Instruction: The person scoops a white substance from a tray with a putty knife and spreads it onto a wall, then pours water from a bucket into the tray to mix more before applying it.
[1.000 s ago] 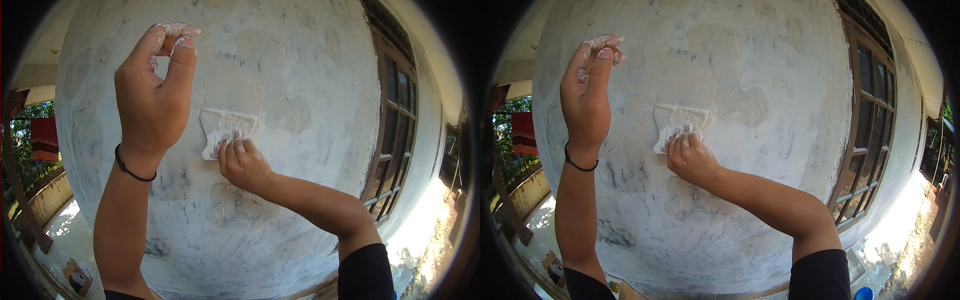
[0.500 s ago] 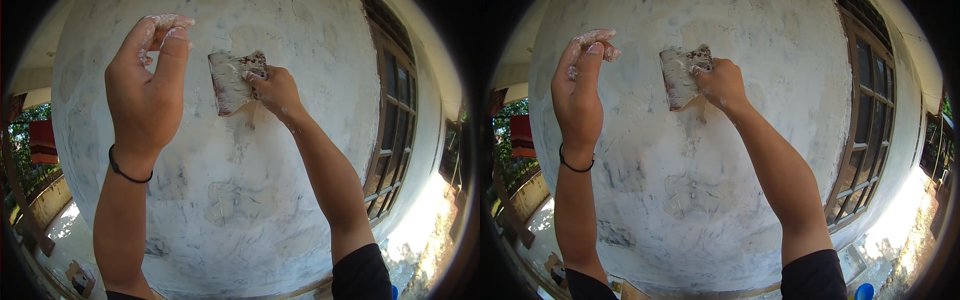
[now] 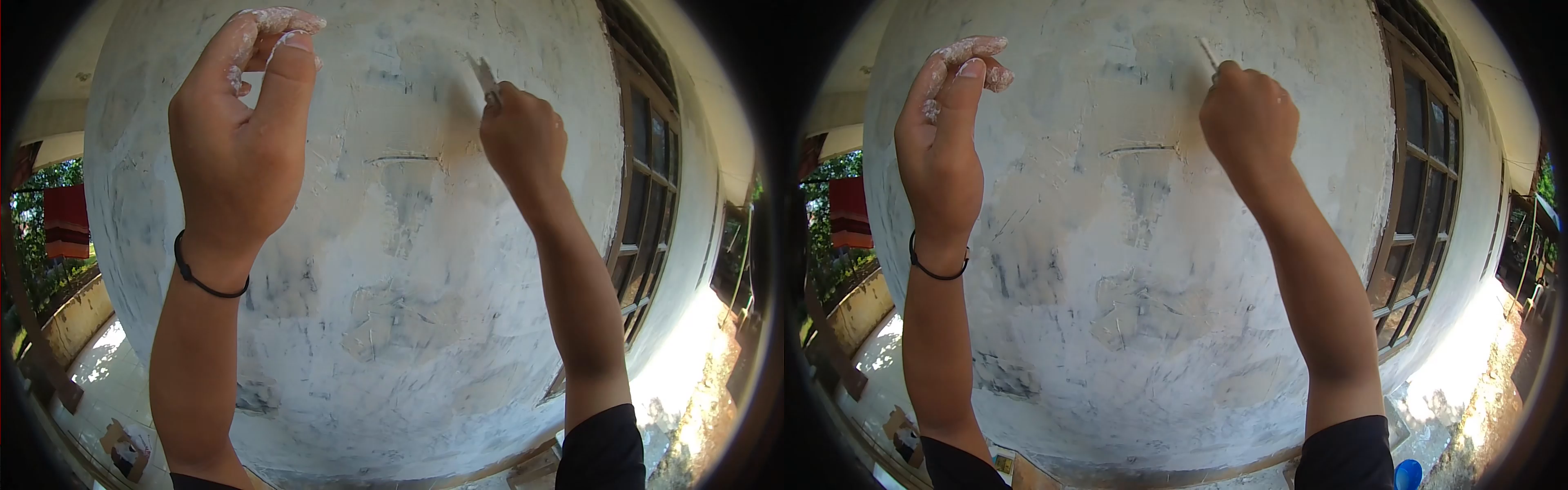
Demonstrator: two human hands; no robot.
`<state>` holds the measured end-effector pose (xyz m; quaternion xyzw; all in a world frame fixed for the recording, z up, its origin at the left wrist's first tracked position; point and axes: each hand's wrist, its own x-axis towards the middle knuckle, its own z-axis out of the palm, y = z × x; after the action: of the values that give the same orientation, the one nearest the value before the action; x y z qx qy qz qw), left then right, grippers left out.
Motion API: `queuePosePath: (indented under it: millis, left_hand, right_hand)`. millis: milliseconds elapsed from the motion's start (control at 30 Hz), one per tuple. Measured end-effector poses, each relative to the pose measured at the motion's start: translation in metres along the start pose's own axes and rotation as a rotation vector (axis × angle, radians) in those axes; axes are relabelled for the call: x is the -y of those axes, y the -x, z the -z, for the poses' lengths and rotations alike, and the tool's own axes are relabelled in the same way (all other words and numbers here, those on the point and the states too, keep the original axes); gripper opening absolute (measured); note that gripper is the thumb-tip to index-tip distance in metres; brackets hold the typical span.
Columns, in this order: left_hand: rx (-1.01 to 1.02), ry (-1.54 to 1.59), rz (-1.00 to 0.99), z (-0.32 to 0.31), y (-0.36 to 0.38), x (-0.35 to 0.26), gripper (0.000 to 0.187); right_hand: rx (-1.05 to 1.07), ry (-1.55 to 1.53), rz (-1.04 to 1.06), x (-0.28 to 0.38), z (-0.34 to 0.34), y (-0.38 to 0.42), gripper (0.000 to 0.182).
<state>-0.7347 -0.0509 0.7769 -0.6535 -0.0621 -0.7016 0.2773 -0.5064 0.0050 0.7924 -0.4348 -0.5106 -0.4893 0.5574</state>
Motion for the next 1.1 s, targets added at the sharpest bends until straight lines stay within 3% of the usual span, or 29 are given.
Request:
queuePosePath:
  millis: [33,133,233,300,333,400,433,500,567,700,767,933,967,1067,1100]
  left_hand:
    - [0.0,0.002,-0.002,0.0,0.001,0.0,0.023]
    - [-0.064,0.066,0.0,0.001,0.002,-0.001,0.018]
    - [-0.074,0.039,0.019,0.004,0.004,-0.004,0.018]
    - [-0.075,0.056,0.058,0.005,0.005,-0.005,0.018]
    - [-0.073,0.057,0.059,0.006,0.006,-0.006,0.018]
    - [-0.039,0.025,0.044,0.008,0.005,-0.008,0.018]
    - [-0.041,0.019,0.042,0.009,0.004,-0.009,0.018]
    - [-0.038,0.039,0.02,0.008,0.001,-0.012,0.019]
    - [-0.043,0.024,0.015,0.008,-0.001,-0.012,0.019]
    - [-0.078,0.065,0.007,-0.005,-0.001,-0.012,0.019]
    - [-0.071,0.082,-0.008,-0.013,0.001,-0.01,0.018]
    - [-0.051,0.098,-0.007,-0.029,0.011,-0.007,0.018]
    - [-0.033,0.092,0.027,-0.03,0.012,-0.007,0.018]
    - [-0.013,0.088,0.026,-0.033,0.014,-0.007,0.018]
    - [-0.01,0.092,-0.008,-0.034,0.014,-0.006,0.018]
  right_hand:
    - [0.068,0.059,0.134,0.015,-0.021,0.012,0.01]
    - [-0.048,0.154,0.427,0.084,-0.066,0.08,0.013]
    - [0.11,-0.013,0.521,0.134,-0.054,0.135,0.025]
    - [0.021,-0.122,0.558,0.144,-0.044,0.153,0.023]
    - [0.022,-0.122,0.556,0.142,-0.03,0.156,0.023]
    - [0.278,-0.421,0.57,0.13,0.002,0.155,0.019]
    - [0.276,-0.426,0.573,0.121,0.013,0.147,0.019]
    - [0.492,-0.556,0.48,0.093,0.027,0.125,0.015]
    - [0.317,-0.541,0.462,0.063,0.031,0.087,0.007]
    - [-0.107,-0.193,0.609,0.012,-0.015,0.045,0.018]
    - [-0.08,-0.089,0.729,-0.002,-0.041,0.069,0.025]
    - [0.068,-0.04,0.931,0.013,-0.028,0.192,0.024]
    - [0.116,-0.057,0.94,0.017,-0.017,0.206,0.028]
    - [0.182,-0.199,0.895,0.026,0.021,0.198,0.017]
    - [0.471,-0.334,0.76,0.027,0.031,0.182,0.012]
